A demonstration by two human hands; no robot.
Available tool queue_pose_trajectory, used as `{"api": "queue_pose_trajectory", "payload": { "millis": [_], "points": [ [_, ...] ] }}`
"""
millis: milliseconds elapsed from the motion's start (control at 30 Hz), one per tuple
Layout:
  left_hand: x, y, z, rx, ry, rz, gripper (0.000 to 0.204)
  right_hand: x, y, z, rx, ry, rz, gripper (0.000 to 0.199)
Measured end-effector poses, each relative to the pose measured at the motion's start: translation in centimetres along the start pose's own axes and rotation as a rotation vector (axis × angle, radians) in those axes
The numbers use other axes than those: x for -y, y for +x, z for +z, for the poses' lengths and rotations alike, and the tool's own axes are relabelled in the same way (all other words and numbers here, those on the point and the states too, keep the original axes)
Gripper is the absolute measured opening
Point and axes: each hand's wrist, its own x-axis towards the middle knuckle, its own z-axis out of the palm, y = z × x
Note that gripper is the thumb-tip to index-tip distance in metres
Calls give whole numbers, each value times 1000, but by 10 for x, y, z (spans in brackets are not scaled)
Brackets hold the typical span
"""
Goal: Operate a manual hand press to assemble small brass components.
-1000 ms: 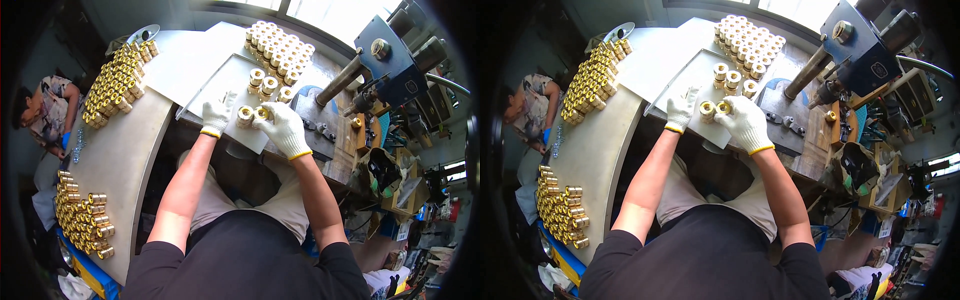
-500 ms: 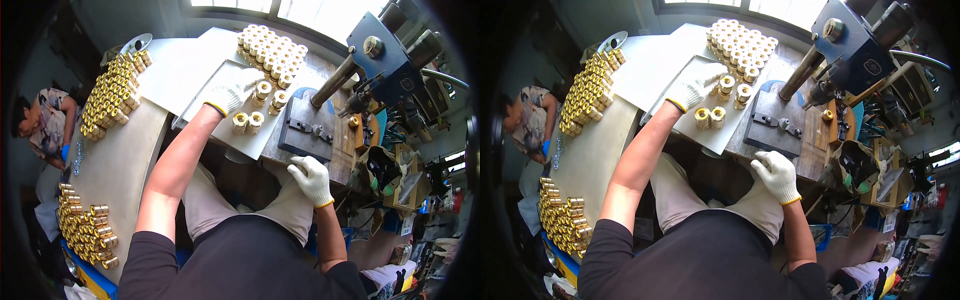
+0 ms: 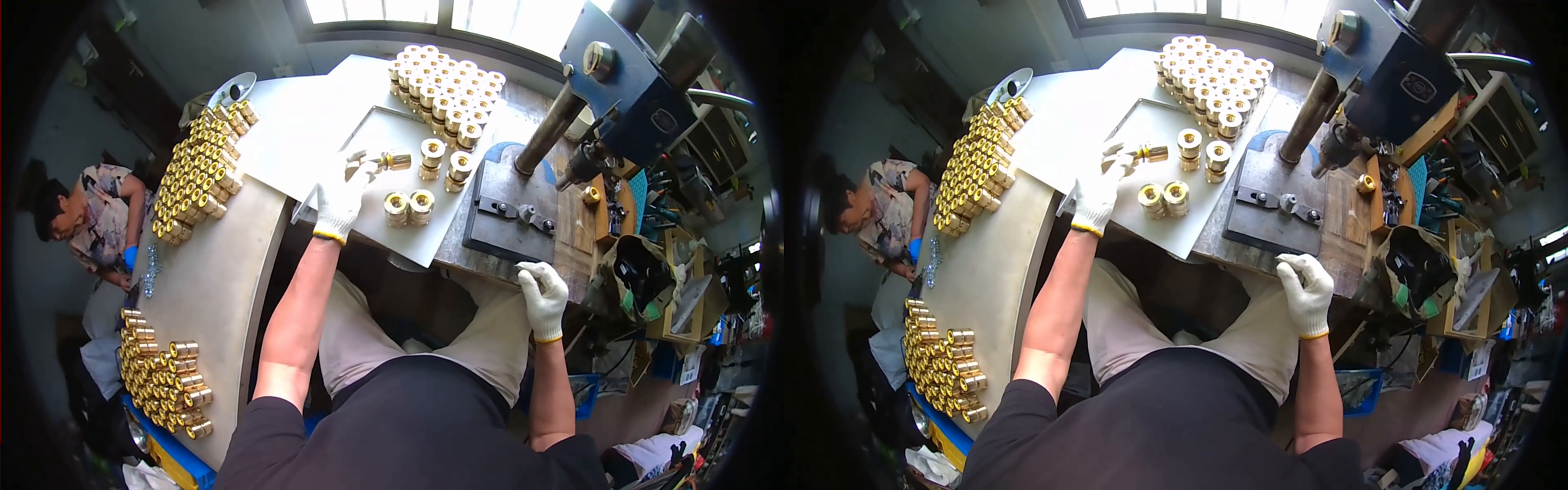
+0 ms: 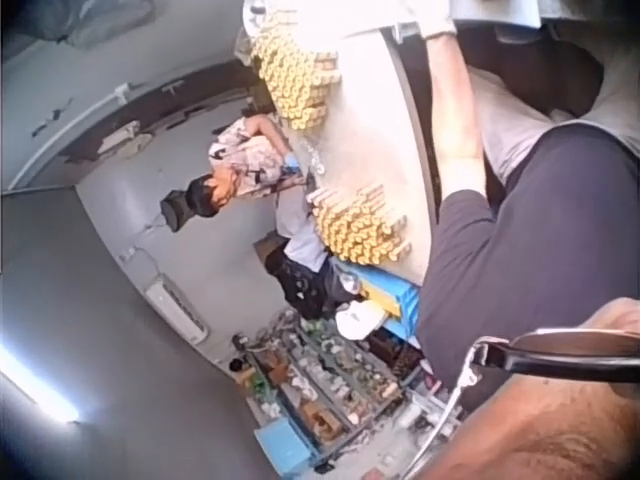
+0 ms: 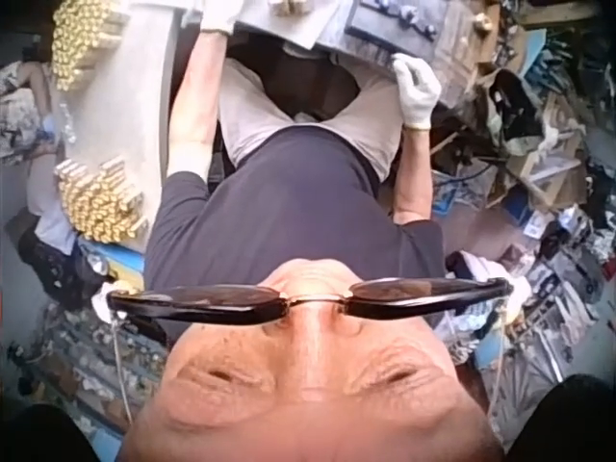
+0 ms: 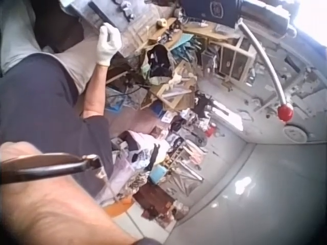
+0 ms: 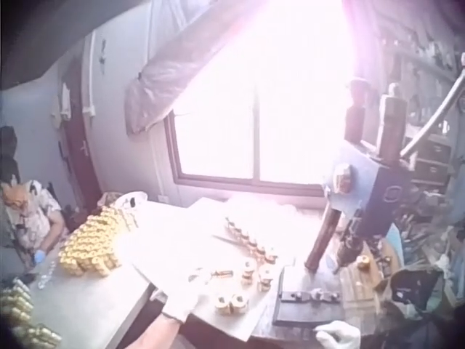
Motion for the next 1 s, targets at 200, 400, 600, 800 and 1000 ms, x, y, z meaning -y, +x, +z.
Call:
{"api": "queue_pose_trajectory", "payload": {
  "millis": [200, 400, 600, 800, 1000],
  "points": [
    [-84, -32, 40, 150, -85, 84, 43, -5, -2, -1, -57, -5, -13, 10],
    [-67, -67, 117, 365, 16, 135, 41, -7, -3, 8, -85, 110, 43, 11],
    [-98, -64, 171, 405, 318, 543, 33, -7, -5, 4, -104, 157, 66, 11],
    [-112, -53, 221, 469, 278, 580, 46, -4, -2, 5, -114, 92, 8, 11],
    [-112, -92, 193, 381, 299, 521, 77, -2, -5, -10, -74, 160, 64, 13]
  ]
}}
